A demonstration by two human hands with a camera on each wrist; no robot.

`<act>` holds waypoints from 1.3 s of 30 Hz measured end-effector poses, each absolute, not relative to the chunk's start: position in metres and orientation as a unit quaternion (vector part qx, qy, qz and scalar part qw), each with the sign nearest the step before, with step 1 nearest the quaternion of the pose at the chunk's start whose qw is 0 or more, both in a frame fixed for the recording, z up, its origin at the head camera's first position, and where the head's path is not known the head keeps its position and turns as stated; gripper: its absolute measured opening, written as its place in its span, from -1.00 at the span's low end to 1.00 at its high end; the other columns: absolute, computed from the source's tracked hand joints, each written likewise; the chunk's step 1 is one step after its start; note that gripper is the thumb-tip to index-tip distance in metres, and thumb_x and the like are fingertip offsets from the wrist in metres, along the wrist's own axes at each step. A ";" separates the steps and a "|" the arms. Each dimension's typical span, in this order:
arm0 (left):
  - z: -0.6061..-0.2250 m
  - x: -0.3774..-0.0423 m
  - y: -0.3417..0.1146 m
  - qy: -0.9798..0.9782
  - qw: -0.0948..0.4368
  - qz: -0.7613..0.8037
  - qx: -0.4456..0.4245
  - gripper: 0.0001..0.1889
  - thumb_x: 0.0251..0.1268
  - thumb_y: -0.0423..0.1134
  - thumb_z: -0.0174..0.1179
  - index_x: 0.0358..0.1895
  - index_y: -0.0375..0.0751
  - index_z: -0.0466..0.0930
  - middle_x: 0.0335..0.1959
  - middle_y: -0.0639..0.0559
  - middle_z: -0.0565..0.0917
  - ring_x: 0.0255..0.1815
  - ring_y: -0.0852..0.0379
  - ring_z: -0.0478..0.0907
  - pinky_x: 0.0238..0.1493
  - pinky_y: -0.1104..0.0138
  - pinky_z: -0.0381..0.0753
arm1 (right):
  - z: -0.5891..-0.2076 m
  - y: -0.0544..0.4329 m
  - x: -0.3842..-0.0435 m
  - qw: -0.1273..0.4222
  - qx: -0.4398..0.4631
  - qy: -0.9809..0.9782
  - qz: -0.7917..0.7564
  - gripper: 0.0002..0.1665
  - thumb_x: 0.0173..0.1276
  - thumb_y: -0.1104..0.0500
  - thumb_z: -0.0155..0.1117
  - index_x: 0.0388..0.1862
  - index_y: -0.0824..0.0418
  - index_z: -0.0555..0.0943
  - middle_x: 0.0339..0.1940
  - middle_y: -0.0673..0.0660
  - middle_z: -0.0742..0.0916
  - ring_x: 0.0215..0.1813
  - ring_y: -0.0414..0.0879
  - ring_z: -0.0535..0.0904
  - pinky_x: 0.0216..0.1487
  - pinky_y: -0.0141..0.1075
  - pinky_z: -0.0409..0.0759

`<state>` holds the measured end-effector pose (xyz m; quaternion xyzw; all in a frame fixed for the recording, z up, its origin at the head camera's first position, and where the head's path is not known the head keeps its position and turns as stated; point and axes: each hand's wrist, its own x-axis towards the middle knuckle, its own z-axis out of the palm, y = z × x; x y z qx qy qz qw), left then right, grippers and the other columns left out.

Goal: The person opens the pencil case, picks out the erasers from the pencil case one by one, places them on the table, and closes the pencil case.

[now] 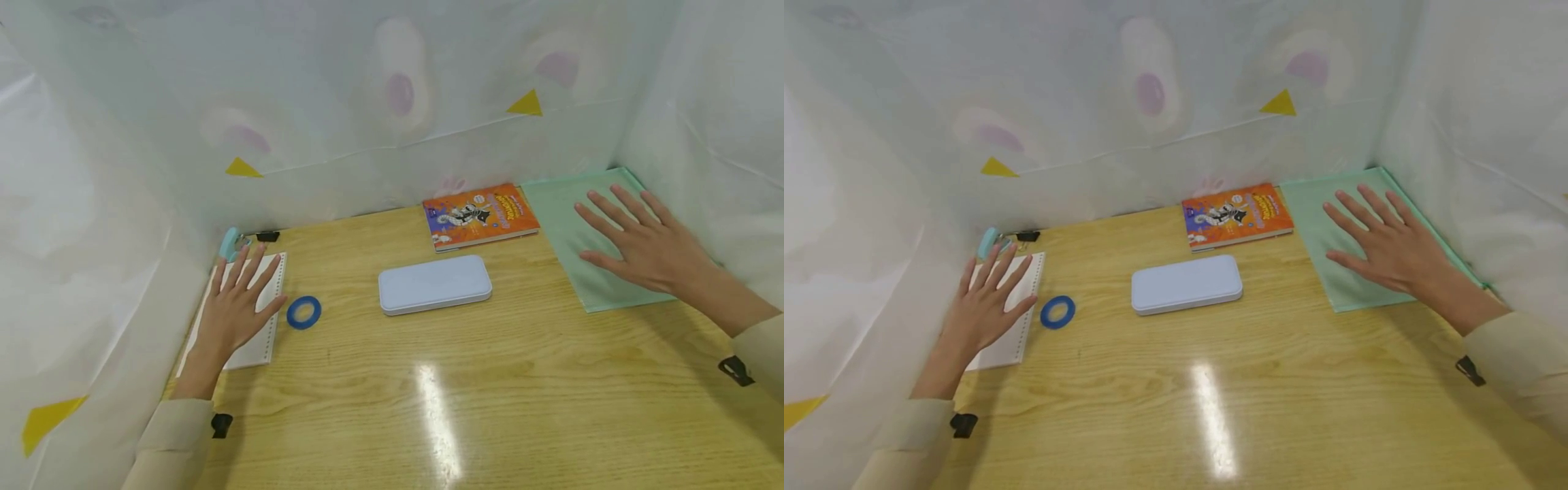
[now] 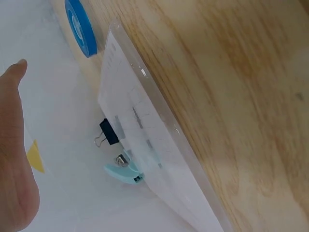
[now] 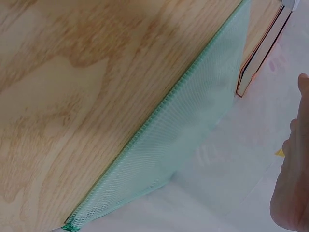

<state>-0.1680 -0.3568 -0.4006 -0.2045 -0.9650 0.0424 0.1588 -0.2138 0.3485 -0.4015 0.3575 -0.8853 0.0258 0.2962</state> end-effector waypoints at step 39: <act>-0.388 -0.191 -0.236 -0.909 -0.083 -0.328 -0.243 -0.29 0.64 0.13 0.02 0.70 0.25 -0.03 0.73 0.02 -0.09 0.71 -0.12 -0.19 0.52 -0.30 -0.01 | -0.391 0.221 -0.215 -0.099 0.254 -0.874 0.402 -0.44 0.70 -0.04 0.03 0.56 0.11 0.41 0.54 0.18 0.46 0.60 0.22 0.22 0.44 0.32 0.21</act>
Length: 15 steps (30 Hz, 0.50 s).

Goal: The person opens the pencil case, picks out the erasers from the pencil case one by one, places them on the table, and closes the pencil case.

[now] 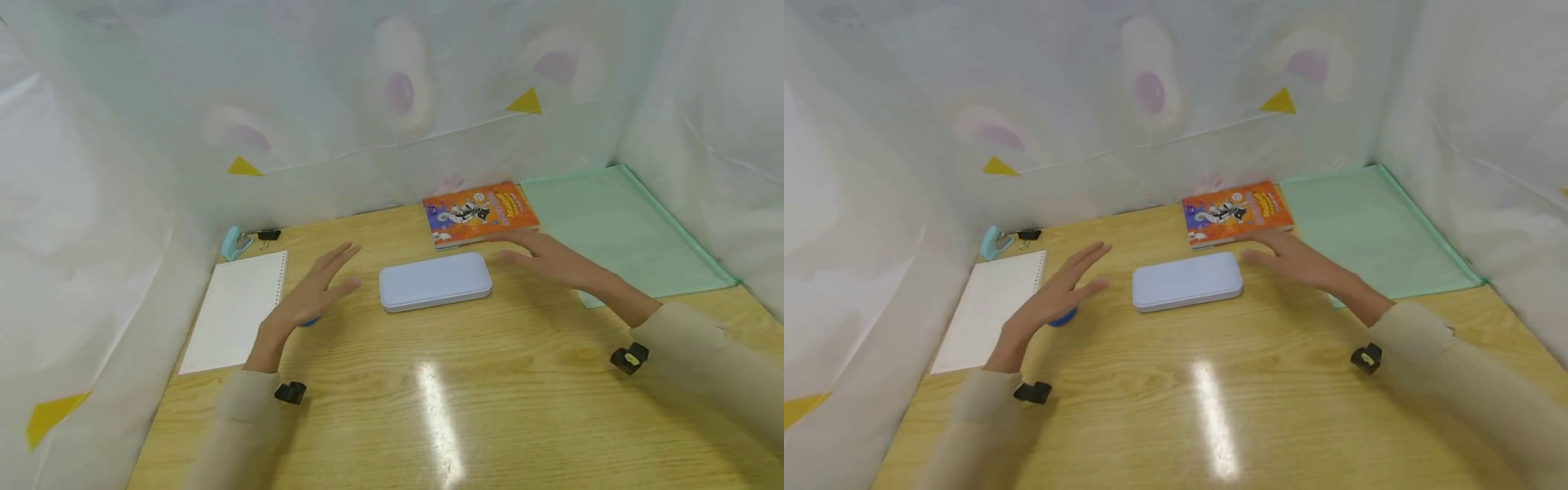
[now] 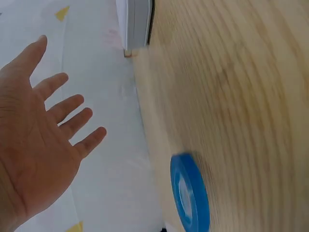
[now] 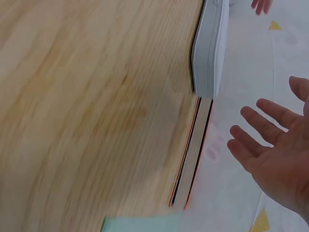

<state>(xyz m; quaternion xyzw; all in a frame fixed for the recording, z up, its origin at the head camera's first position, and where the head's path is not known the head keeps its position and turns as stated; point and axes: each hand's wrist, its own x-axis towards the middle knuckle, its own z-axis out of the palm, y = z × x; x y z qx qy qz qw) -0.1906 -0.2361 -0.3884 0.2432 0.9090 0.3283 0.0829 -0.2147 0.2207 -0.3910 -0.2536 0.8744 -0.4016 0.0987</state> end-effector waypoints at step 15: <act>-0.422 -0.213 -0.147 0.915 0.138 0.203 0.322 -0.26 0.52 0.21 0.16 0.65 0.10 0.20 0.69 -0.04 0.09 0.69 -0.13 -0.02 0.59 -0.16 -0.04 | -0.422 0.143 -0.221 0.130 -0.351 0.842 -0.390 -0.49 0.57 0.03 0.29 0.41 0.14 0.58 0.46 0.20 0.55 0.52 0.22 0.36 0.47 0.20 0.29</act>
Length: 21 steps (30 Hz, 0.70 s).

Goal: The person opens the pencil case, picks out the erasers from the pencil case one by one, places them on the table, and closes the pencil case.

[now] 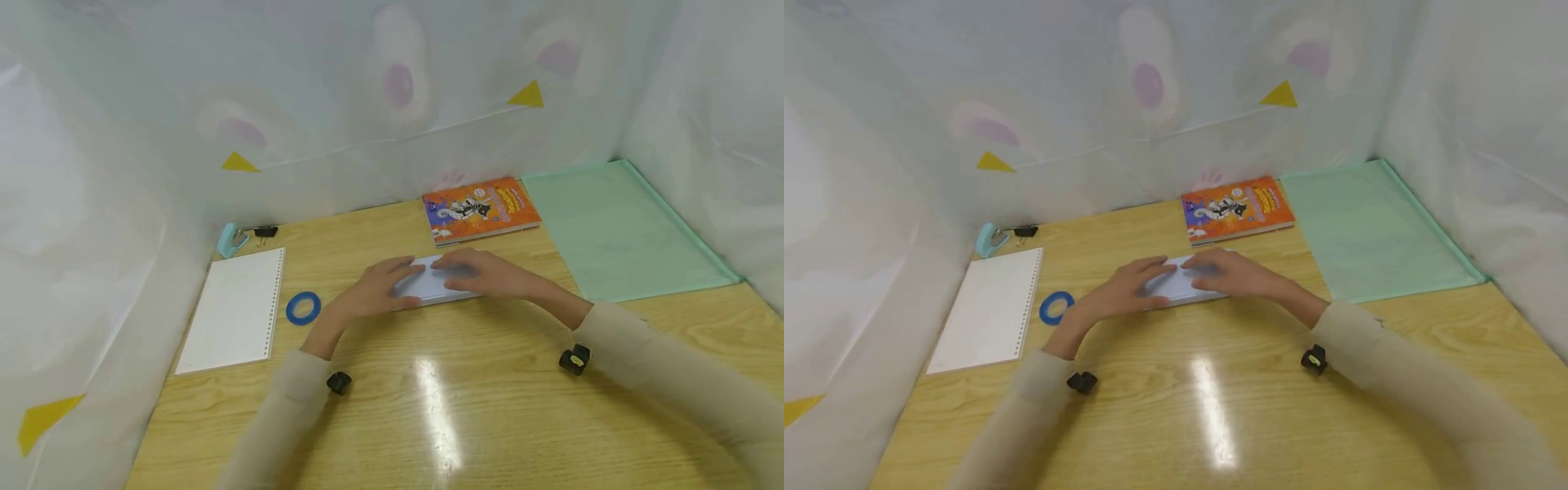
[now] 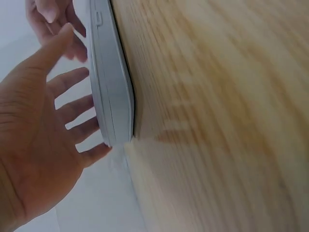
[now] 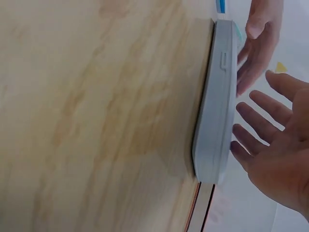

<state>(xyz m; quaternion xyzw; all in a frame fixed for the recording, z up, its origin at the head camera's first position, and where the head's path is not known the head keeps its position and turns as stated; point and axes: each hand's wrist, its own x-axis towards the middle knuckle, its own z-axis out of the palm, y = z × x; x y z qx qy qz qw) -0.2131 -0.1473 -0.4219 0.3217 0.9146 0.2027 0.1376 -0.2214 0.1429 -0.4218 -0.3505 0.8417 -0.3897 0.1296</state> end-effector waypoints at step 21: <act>-0.420 -0.226 -0.139 0.921 0.126 0.185 0.320 -0.19 0.29 0.07 0.46 0.56 0.02 0.35 0.58 -0.09 0.35 0.58 -0.11 0.27 0.53 0.01 0.24 | -0.425 0.137 -0.225 0.102 -0.456 0.834 -0.295 -0.33 0.51 0.14 0.34 0.54 0.19 0.42 0.59 0.23 0.41 0.56 0.31 0.26 0.44 0.30 0.21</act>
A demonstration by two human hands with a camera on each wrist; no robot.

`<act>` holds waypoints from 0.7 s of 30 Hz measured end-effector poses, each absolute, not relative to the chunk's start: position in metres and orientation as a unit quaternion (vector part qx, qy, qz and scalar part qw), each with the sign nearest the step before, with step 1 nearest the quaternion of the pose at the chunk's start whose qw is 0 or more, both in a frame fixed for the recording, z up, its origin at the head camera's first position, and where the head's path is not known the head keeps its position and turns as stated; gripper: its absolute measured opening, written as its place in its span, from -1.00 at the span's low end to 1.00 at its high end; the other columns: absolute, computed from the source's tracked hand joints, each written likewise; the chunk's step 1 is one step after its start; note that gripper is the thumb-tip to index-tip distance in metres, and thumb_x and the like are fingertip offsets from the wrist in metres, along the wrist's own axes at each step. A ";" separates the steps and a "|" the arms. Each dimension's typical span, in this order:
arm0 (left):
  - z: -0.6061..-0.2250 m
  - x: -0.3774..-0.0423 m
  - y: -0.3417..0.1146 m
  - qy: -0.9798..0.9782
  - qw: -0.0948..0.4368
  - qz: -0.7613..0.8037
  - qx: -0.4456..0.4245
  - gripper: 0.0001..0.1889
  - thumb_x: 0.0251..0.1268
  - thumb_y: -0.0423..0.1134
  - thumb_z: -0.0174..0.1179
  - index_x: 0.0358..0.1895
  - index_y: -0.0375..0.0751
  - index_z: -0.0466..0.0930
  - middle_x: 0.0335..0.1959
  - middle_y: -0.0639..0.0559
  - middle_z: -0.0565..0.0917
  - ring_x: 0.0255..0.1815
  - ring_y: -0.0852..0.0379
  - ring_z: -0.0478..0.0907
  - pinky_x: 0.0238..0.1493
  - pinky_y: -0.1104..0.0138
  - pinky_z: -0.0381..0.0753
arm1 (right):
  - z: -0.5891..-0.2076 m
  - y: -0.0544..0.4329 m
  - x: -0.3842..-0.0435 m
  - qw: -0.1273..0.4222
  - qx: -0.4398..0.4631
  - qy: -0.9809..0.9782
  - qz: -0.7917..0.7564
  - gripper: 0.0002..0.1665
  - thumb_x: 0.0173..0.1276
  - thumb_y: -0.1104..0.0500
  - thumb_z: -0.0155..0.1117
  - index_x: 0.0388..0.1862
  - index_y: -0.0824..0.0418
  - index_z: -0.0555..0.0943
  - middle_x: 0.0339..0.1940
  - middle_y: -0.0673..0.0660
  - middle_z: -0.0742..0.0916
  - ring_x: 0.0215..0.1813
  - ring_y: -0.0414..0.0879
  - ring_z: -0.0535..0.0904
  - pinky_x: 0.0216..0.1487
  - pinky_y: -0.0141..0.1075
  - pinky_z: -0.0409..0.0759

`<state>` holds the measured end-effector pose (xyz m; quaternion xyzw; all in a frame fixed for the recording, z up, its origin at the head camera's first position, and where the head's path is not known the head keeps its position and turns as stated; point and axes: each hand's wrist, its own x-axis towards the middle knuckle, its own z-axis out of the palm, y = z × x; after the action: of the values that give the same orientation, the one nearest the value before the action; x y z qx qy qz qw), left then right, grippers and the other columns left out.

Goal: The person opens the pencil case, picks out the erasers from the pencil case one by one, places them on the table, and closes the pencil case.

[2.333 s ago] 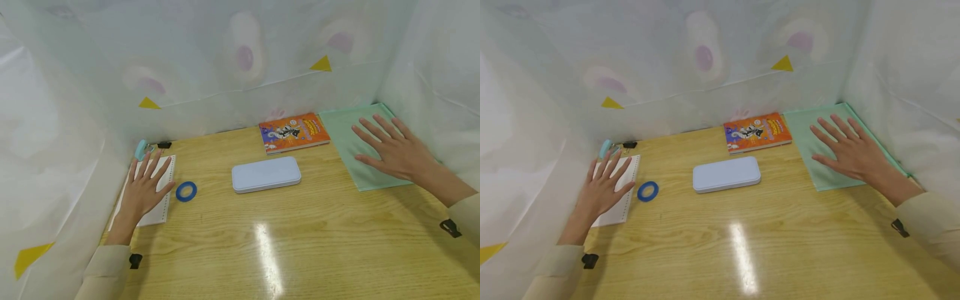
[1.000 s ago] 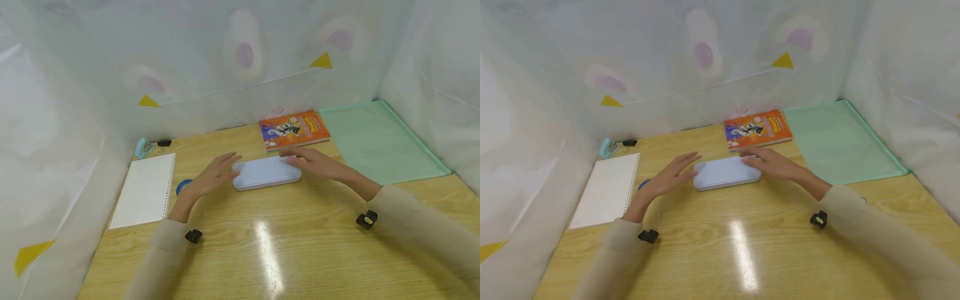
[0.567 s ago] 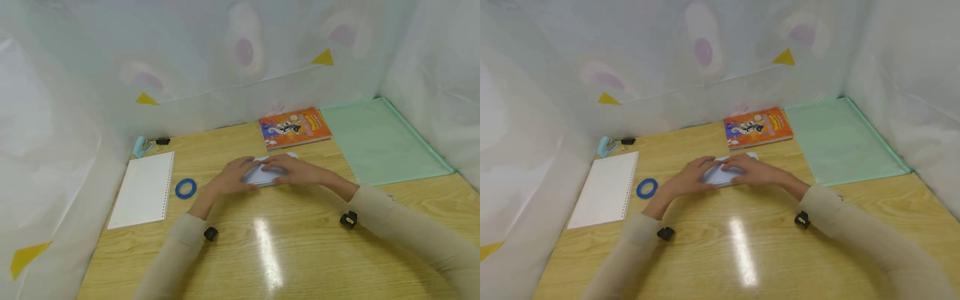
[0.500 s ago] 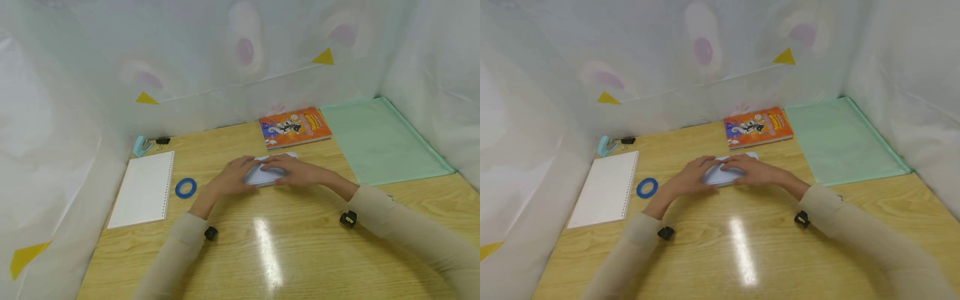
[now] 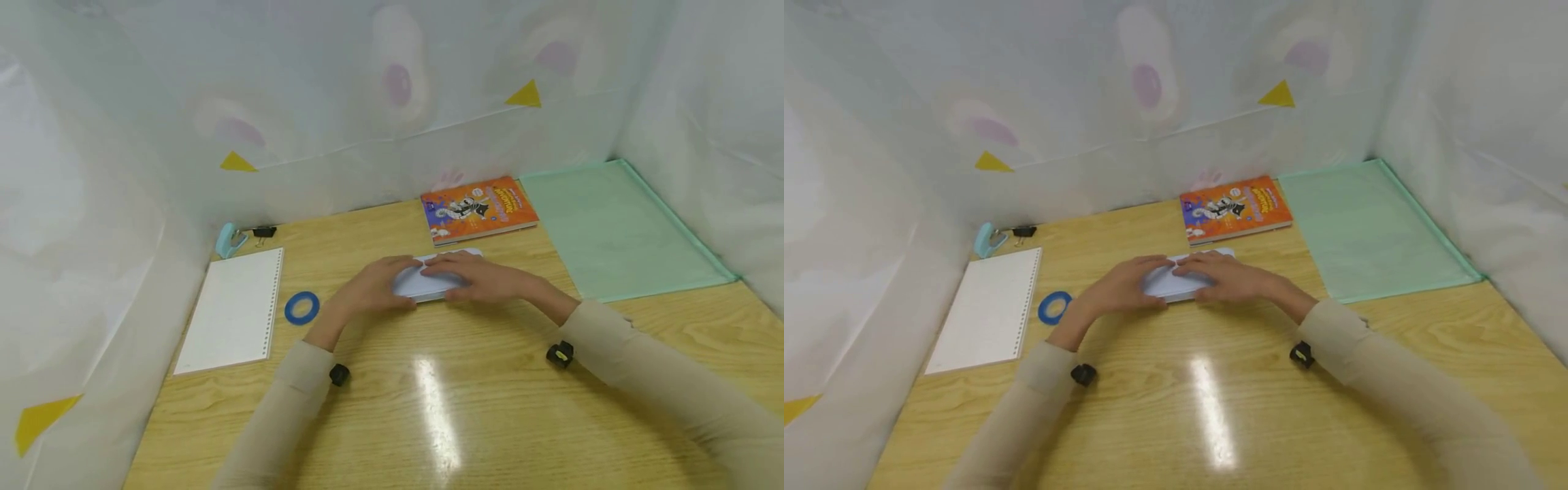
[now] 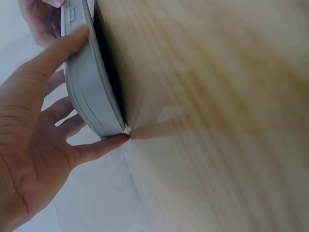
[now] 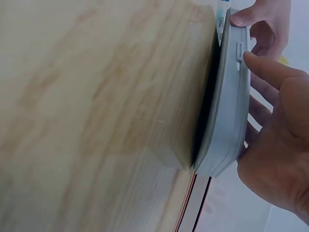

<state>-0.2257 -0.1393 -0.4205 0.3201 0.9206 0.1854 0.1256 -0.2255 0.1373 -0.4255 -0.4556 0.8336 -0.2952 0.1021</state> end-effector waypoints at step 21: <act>-0.424 -0.246 -0.152 0.900 0.156 0.303 0.273 -0.24 0.49 0.33 0.10 0.61 0.08 0.26 0.41 -0.03 0.53 0.22 0.01 0.54 0.24 0.04 0.50 | -0.412 0.131 -0.256 0.080 -0.415 0.868 -0.262 -0.46 0.60 -0.06 0.23 0.46 0.06 0.56 0.34 0.12 0.67 0.25 0.04 0.63 0.26 0.05 0.52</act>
<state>-0.2460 -0.1521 -0.4239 0.2728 0.8996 0.3033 0.1558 -0.2558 0.1314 -0.4120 -0.4149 0.8676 -0.2621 0.0799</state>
